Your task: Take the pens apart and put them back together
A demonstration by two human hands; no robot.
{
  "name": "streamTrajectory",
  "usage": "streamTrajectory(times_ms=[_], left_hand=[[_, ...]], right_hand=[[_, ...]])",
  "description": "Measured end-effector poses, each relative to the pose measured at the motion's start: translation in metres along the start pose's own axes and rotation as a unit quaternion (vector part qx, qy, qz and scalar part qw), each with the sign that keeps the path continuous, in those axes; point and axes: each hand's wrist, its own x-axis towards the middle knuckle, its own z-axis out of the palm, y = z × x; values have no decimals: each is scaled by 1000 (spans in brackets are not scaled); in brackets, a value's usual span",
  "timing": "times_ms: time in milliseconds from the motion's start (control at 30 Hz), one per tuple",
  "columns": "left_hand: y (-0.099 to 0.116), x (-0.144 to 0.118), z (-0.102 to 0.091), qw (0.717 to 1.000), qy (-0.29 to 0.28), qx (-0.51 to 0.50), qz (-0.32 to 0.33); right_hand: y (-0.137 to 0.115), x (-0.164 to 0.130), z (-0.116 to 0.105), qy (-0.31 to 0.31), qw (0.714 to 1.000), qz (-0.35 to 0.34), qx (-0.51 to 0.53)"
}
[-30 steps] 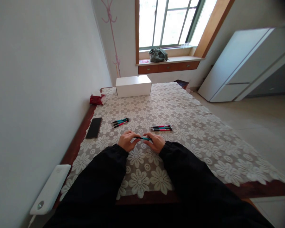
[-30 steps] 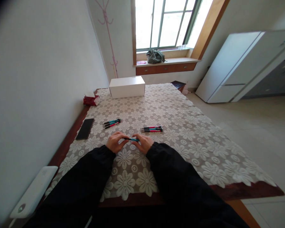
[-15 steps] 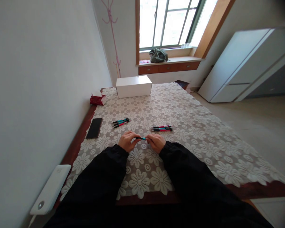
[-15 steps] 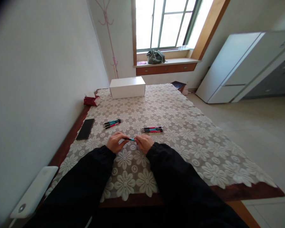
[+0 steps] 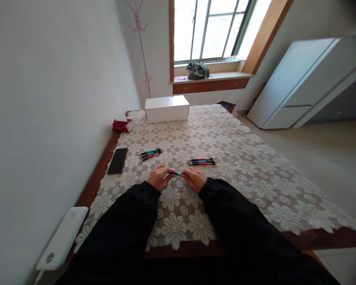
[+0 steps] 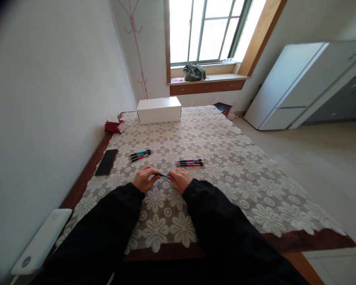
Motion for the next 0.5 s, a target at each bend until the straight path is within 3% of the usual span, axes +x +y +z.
streamTrajectory(times_ms=[200,500], left_hand=[[-1,0,0,1000,1,-5,-14],[-6,-1,3,994,-21,50,-90]], right_hand=[[1,-1,-1,5,1000,-7,-12],[-2,0,-3,39,999,-15,-13]])
